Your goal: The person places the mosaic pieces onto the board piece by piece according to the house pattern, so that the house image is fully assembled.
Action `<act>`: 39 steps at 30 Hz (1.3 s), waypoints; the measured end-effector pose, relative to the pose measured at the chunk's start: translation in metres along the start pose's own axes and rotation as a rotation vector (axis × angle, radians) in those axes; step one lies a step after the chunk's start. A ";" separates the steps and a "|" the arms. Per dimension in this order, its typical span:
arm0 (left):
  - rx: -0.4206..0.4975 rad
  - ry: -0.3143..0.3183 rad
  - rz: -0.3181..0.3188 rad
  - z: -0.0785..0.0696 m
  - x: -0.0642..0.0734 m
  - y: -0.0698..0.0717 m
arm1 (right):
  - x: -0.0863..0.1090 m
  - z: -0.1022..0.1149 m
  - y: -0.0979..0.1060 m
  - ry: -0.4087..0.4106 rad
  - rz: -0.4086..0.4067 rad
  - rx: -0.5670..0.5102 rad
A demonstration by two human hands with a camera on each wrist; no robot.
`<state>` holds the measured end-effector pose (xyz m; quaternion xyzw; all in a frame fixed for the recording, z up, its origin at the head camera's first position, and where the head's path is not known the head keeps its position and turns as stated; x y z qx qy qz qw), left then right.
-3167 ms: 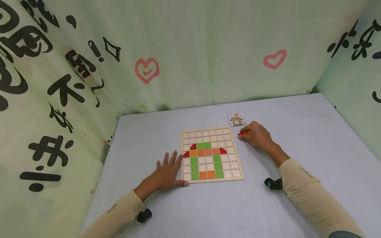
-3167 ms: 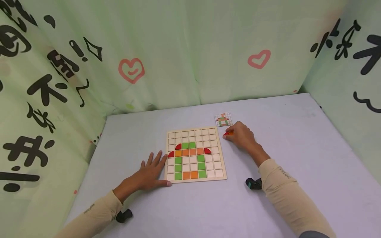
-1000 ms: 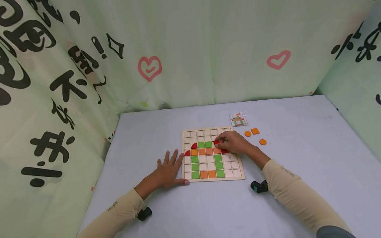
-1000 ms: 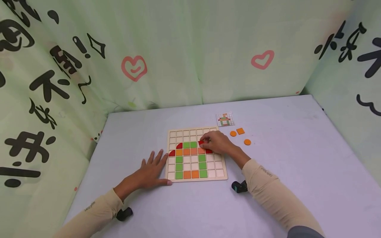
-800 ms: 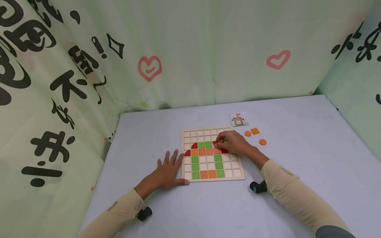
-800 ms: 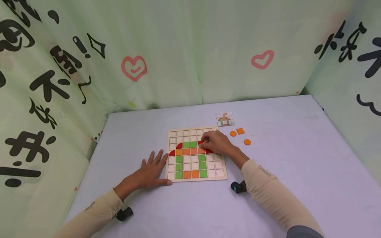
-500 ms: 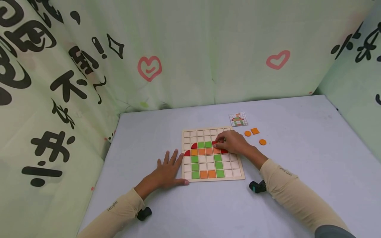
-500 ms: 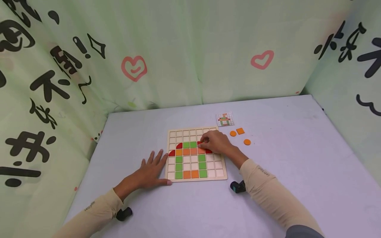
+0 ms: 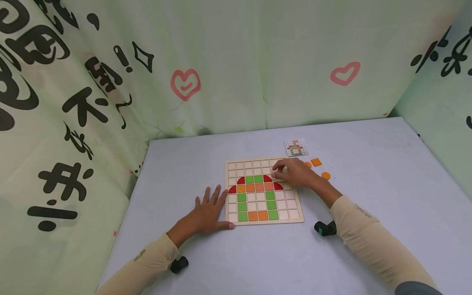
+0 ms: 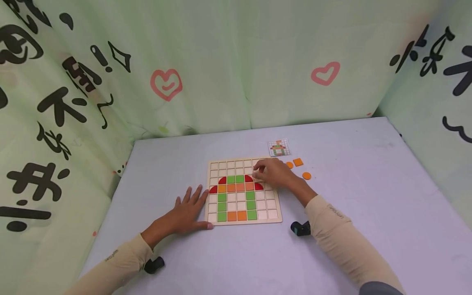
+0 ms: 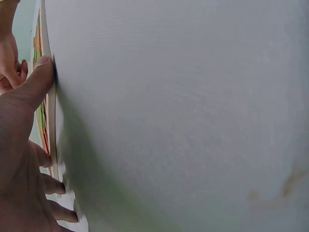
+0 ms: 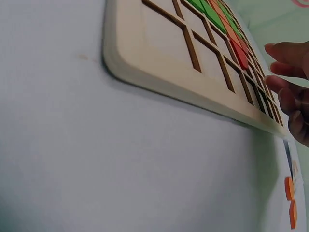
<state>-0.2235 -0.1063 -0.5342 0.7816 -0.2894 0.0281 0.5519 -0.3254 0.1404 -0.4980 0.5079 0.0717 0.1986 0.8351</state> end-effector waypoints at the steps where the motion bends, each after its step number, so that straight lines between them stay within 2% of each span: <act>1: 0.000 0.001 0.002 0.000 0.000 0.000 | 0.001 -0.003 0.004 0.009 -0.011 -0.002; 5: -0.010 0.002 0.000 0.000 -0.002 0.002 | 0.005 -0.027 0.024 -0.022 -0.062 0.013; 10: -0.022 0.008 -0.008 0.001 -0.003 0.004 | 0.014 -0.066 0.048 -0.149 -0.087 0.040; 14: -0.007 0.014 -0.003 0.002 -0.002 0.003 | 0.021 -0.088 0.055 -0.221 -0.018 0.073; 20: -0.003 0.007 -0.001 0.001 -0.002 0.005 | 0.030 -0.114 0.058 -0.270 0.089 0.123; 32: -0.019 0.007 -0.002 0.005 -0.006 0.003 | 0.040 -0.127 0.055 -0.301 0.076 0.096; 39: -0.016 0.012 0.006 0.004 -0.004 -0.002 | 0.044 -0.131 0.049 -0.305 0.069 0.026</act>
Point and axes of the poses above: each hand's wrist, its own x-axis away from the middle knuckle, its own y-axis out of the back of the hand, z = x × y, the point moved 10 cm from there along -x, towards the middle knuckle, and after that the axes turned 9 degrees about x, right-handed, at the moved point
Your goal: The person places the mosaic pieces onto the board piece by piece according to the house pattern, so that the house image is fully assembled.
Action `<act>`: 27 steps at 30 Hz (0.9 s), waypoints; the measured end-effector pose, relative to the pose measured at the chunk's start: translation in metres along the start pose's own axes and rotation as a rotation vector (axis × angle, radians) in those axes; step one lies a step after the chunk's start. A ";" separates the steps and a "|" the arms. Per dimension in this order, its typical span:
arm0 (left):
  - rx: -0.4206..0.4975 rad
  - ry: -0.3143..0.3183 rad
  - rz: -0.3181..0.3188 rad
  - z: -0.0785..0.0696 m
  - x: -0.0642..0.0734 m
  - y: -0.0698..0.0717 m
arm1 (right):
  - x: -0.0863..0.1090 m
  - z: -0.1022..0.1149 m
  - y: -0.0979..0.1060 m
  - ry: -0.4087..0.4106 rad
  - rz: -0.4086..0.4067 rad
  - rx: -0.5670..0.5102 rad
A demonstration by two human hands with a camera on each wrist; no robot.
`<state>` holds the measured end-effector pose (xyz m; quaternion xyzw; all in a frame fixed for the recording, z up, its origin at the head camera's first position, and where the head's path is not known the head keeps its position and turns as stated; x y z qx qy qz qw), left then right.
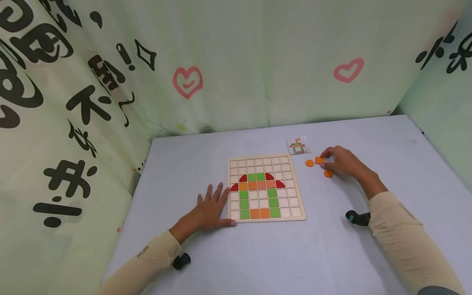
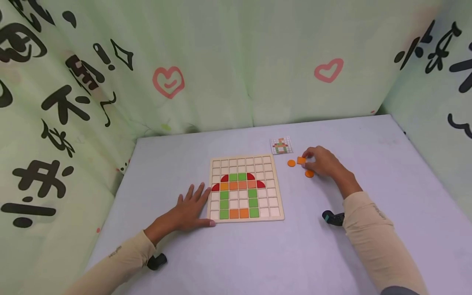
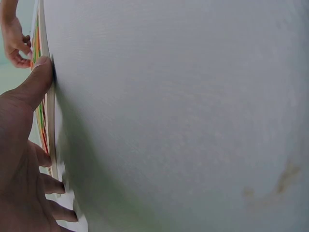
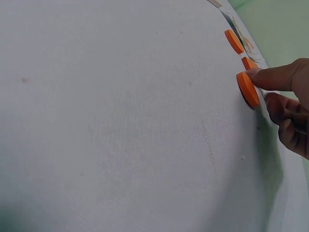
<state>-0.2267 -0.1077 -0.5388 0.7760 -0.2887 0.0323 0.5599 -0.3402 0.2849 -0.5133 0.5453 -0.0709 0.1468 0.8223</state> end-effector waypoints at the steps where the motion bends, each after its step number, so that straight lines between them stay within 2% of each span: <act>1: 0.002 0.001 0.001 0.000 0.000 0.000 | 0.000 0.000 -0.001 0.000 0.002 -0.007; 16: 0.010 0.002 -0.006 -0.002 0.003 0.001 | -0.001 0.001 -0.004 -0.003 -0.018 0.006; 27: -0.002 0.006 -0.003 0.001 0.000 -0.002 | 0.001 0.007 -0.002 0.028 -0.036 -0.009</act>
Point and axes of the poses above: each hand's wrist, its own x-axis away from the middle knuckle, its own y-axis out of the back of the hand, z = x × y, the point moved 10 cm from there along -x, towards the middle knuckle, and after that the axes turned 9 degrees about x, right-handed, at the moved point
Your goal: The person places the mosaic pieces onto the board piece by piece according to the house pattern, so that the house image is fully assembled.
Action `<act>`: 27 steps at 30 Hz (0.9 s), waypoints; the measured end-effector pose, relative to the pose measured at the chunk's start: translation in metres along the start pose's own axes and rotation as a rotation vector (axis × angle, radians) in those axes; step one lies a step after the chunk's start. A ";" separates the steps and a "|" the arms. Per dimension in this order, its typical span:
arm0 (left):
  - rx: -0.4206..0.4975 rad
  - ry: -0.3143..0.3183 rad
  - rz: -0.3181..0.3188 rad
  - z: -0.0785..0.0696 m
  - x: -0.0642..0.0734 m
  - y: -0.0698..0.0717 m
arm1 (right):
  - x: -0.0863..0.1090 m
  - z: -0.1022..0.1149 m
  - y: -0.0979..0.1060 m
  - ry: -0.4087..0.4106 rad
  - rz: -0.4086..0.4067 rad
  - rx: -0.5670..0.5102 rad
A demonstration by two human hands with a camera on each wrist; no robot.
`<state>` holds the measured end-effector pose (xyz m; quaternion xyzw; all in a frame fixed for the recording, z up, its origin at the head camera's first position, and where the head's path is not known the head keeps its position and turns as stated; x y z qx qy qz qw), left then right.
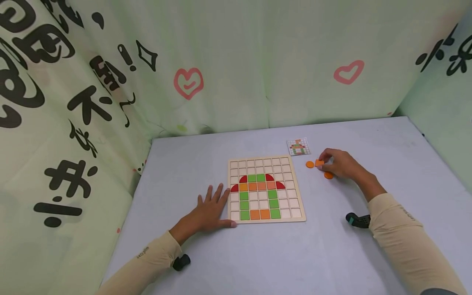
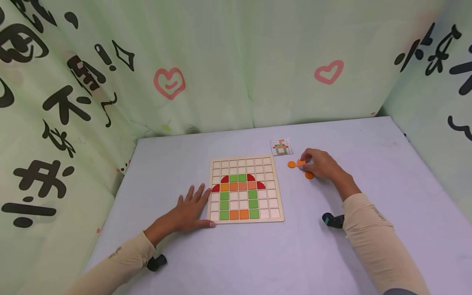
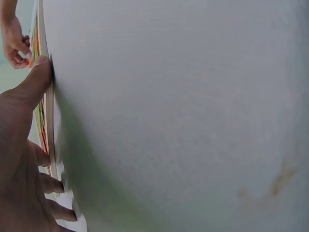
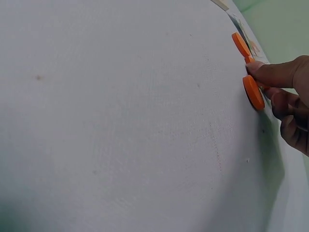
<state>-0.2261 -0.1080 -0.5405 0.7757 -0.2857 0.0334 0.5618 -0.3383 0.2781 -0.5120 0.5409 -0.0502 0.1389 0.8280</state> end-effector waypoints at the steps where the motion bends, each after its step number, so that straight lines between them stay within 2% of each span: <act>1: 0.003 -0.001 -0.003 0.000 0.000 0.000 | 0.000 0.001 0.000 0.006 -0.002 -0.005; 10: 0.014 0.000 0.004 0.000 0.001 -0.001 | 0.001 0.009 0.001 0.071 0.021 -0.048; 14: 0.016 0.002 0.008 0.001 0.002 -0.001 | 0.003 0.019 0.001 0.119 0.042 -0.053; 22: 0.015 -0.003 0.001 0.000 0.002 0.001 | 0.005 0.041 0.007 0.140 0.024 -0.081; 27: 0.009 -0.006 -0.002 0.000 0.001 0.000 | 0.004 0.056 0.003 0.163 0.047 -0.142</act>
Point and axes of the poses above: each hand's wrist, its own x-axis away from the middle knuckle, its own y-axis out of the back of the hand, z = x × y, the point moved 10 cm from there along -x, towards the middle knuckle, and after that the axes turned 9 degrees about x, right-handed, at the moved point
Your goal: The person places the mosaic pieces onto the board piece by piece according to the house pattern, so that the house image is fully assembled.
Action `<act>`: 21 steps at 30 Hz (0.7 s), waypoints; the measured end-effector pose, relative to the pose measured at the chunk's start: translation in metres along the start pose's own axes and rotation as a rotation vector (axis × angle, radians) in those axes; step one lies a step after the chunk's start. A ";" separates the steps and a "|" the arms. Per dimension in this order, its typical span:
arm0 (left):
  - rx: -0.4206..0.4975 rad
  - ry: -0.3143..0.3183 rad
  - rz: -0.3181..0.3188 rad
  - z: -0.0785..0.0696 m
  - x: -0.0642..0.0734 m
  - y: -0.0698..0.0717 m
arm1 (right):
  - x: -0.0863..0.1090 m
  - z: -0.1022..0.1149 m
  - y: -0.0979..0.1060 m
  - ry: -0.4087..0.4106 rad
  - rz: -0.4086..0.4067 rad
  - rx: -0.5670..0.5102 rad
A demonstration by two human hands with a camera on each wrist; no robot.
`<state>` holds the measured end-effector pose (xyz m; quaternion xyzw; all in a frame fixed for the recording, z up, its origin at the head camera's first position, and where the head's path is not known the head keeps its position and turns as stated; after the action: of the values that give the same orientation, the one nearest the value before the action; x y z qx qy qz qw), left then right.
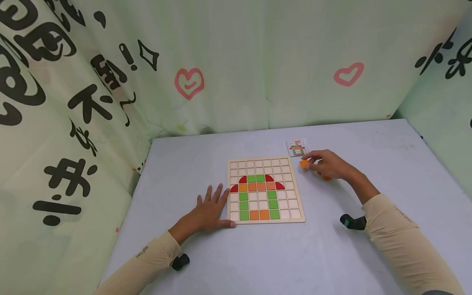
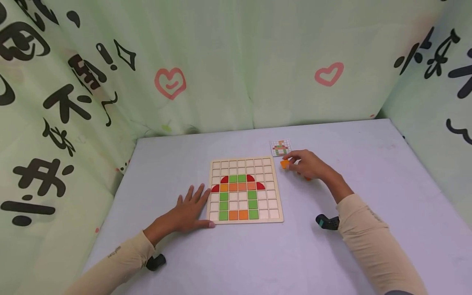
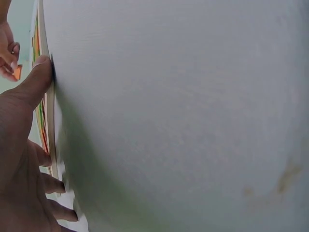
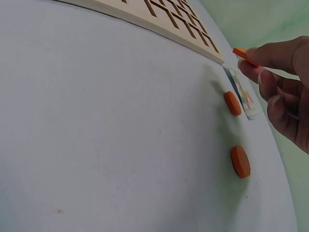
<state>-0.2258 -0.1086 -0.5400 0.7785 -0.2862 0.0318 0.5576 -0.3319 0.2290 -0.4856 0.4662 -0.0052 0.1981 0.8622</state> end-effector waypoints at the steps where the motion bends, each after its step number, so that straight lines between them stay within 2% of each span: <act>1: 0.000 -0.001 -0.002 0.000 -0.001 0.000 | -0.001 0.003 -0.002 0.003 0.007 -0.019; 9: -0.005 0.004 -0.011 0.000 0.000 0.000 | -0.009 0.025 -0.018 0.036 0.044 -0.135; 21: 0.002 0.011 -0.011 0.000 0.001 0.001 | -0.028 0.052 -0.041 0.077 0.012 -0.157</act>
<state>-0.2257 -0.1092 -0.5391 0.7803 -0.2787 0.0333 0.5588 -0.3341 0.1581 -0.4940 0.3890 0.0096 0.2199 0.8945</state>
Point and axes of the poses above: each hand's wrist, its own x-axis away from the middle knuckle, its own y-axis out of the back of the hand, z = x × y, the point moved 10 cm from there along -x, towards the middle knuckle, and after that the axes turned 9 degrees about x, right-handed, at the moved point
